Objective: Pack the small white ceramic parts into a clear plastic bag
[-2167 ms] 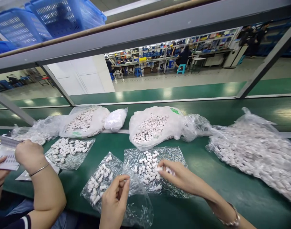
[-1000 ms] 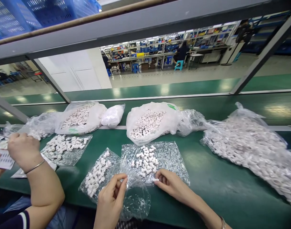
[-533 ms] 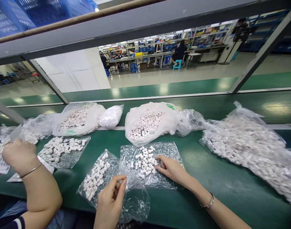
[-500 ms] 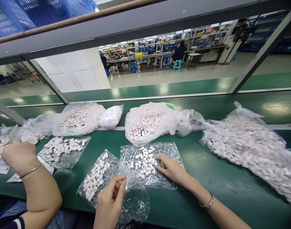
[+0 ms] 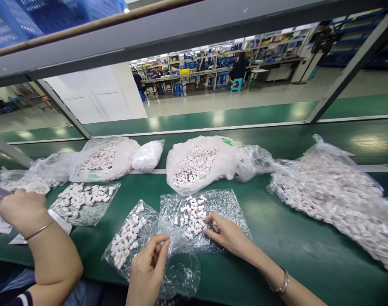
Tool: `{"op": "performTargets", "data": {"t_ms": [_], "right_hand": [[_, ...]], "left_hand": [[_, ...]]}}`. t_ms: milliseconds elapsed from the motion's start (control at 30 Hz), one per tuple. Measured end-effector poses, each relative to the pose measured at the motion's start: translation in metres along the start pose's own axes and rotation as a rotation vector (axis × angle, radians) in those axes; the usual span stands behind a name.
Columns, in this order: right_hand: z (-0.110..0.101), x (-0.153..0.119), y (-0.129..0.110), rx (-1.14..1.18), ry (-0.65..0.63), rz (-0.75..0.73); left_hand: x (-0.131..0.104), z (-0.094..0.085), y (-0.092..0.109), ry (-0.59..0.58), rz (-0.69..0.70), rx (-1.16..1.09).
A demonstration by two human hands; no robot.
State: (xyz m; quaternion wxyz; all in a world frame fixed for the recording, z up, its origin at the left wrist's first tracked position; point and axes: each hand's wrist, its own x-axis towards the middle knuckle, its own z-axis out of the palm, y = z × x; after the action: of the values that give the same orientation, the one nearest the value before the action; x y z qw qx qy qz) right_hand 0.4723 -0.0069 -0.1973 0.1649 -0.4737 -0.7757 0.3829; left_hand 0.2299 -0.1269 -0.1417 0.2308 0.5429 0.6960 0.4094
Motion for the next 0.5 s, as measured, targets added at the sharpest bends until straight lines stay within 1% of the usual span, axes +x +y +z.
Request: {"op": "performTargets", "data": {"t_ms": [67, 100, 167, 233, 300, 333, 367, 400, 500], "right_hand": [[0.010, 0.000, 0.001, -0.120, 0.035, 0.006], [0.011, 0.000, 0.000, -0.145, 0.043, 0.003], [0.006, -0.002, -0.002, -0.080, 0.010, -0.007], [-0.006, -0.004, -0.004, 0.160, -0.096, -0.004], [-0.018, -0.006, -0.006, 0.503, -0.223, 0.014], [-0.023, -0.005, -0.006, 0.647, -0.252, 0.024], [-0.027, -0.004, -0.006, 0.718, -0.248, 0.034], [-0.029, -0.003, -0.007, 0.727, -0.218, 0.038], [-0.028, 0.003, -0.007, 0.574, -0.093, 0.039]], "left_hand": [[-0.001, 0.000, -0.001, 0.003, 0.000, 0.002], [-0.001, -0.001, -0.002, 0.004, -0.002, 0.003], [-0.002, -0.002, -0.002, 0.005, -0.009, 0.004], [-0.002, -0.002, -0.002, 0.004, -0.020, 0.001], [-0.001, -0.002, 0.000, 0.002, -0.022, -0.004], [-0.001, -0.002, 0.000, 0.001, -0.019, -0.005], [-0.001, -0.001, 0.001, 0.000, -0.015, -0.002], [-0.001, -0.001, 0.001, 0.000, -0.009, 0.002], [-0.001, 0.001, 0.001, 0.006, 0.003, 0.012]]}}
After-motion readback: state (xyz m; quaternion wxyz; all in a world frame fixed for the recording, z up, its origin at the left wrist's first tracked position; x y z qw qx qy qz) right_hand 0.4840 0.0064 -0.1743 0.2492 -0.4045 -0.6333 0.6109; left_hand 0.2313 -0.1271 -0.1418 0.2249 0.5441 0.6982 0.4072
